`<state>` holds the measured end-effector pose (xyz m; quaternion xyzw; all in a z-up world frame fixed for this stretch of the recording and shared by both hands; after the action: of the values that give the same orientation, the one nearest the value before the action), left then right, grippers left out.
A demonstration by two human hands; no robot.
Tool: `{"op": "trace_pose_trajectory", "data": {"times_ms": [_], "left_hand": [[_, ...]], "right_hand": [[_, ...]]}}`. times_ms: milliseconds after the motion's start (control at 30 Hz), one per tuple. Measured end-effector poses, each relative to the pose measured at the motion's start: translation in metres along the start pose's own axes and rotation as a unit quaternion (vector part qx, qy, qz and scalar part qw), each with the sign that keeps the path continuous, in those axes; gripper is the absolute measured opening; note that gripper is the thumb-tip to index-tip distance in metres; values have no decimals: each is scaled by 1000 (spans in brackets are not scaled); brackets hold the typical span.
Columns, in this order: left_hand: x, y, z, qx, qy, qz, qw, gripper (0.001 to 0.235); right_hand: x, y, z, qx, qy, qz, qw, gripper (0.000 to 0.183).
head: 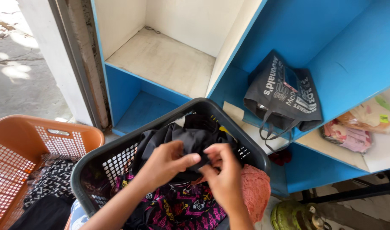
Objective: The person sits on the floor and folds a black garment by hand, smoothing and aligning the fabric before placing it into a black laundry basket. The person continues to handle and fold additional dark-colored clothing items from the basket.
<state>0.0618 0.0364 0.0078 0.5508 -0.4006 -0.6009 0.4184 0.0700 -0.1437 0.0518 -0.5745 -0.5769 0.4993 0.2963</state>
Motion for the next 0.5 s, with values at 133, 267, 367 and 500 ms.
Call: {"op": "trace_pose_trajectory", "data": {"times_ms": [133, 267, 367, 500], "left_hand": [[6, -30, 4, -27, -2, 164, 986, 28], [-4, -44, 14, -56, -40, 363, 929, 24], [12, -44, 23, -97, -78, 455, 882, 27], [18, -38, 23, -138, -58, 459, 876, 30]], "right_hand": [[24, 33, 17, 119, -50, -107, 986, 43], [2, 59, 14, 108, -6, -196, 975, 31], [-5, 69, 21, 136, 17, -266, 954, 22], [4, 72, 35, 160, -17, -245, 956, 22]]}}
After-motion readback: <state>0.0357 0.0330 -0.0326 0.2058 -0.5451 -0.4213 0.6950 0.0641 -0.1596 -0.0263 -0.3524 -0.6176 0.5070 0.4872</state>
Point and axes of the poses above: each hand's wrist, its own z-axis away from the middle knuckle, its own x-axis out of the palm, y = z × x, the point moved 2 cm from there along -z, towards the middle knuckle, and after that the axes turned 13 degrees about -z, right-handed, at the moved point
